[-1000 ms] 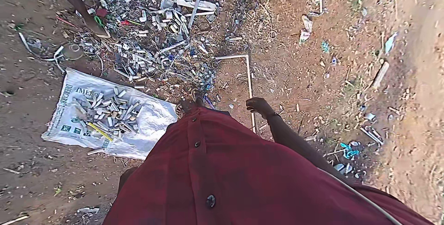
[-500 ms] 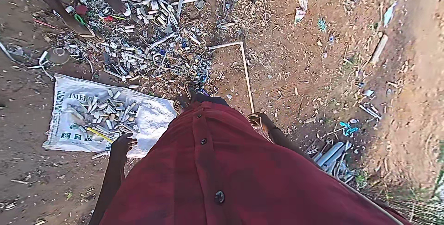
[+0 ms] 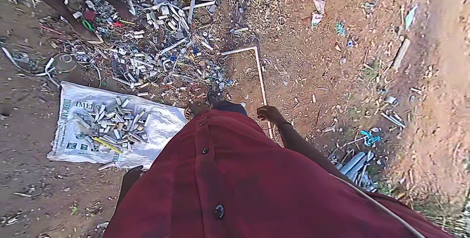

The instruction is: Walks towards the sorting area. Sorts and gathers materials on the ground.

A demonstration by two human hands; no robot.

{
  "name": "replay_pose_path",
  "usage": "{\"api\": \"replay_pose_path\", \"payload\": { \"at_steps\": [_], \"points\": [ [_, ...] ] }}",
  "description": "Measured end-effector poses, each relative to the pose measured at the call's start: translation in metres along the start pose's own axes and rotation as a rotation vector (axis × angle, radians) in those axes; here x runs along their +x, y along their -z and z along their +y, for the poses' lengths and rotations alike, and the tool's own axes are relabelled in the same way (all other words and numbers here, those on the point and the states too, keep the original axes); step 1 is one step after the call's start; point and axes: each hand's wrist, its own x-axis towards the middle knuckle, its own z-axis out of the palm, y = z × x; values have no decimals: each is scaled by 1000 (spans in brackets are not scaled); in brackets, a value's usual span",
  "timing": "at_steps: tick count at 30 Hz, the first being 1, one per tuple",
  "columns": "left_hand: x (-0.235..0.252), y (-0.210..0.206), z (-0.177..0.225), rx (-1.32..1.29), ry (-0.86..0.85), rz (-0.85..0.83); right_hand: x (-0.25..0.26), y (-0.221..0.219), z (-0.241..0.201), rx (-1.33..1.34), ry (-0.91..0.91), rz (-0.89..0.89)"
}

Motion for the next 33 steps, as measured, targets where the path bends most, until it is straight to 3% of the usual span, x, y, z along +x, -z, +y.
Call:
{"api": "replay_pose_path", "payload": {
  "at_steps": [1,2,5,6,8,10,15,23,33],
  "points": [
    [5,-12,-39,-29,-330,120,3,-1,-3,18,31,-22],
    [10,-16,-47,-55,-320,117,6,-2,-5,27,47,-37],
    [43,-2,0,-55,426,-247,14,5,-9,-8,41,-62],
    [65,-18,-20,-87,450,-167,17,9,-10,-22,30,-55],
    [105,-52,-80,-172,341,-28,25,18,-5,-30,11,-4],
    [124,-62,-94,-294,286,-60,30,27,3,3,-5,42],
    [124,-53,-67,-432,308,-122,19,27,14,-24,-59,56],
    [111,-23,-49,-462,393,-27,-6,7,25,-107,-108,5],
    [120,-54,-14,-466,381,-94,-21,32,29,-77,-120,33]
  ]
}}
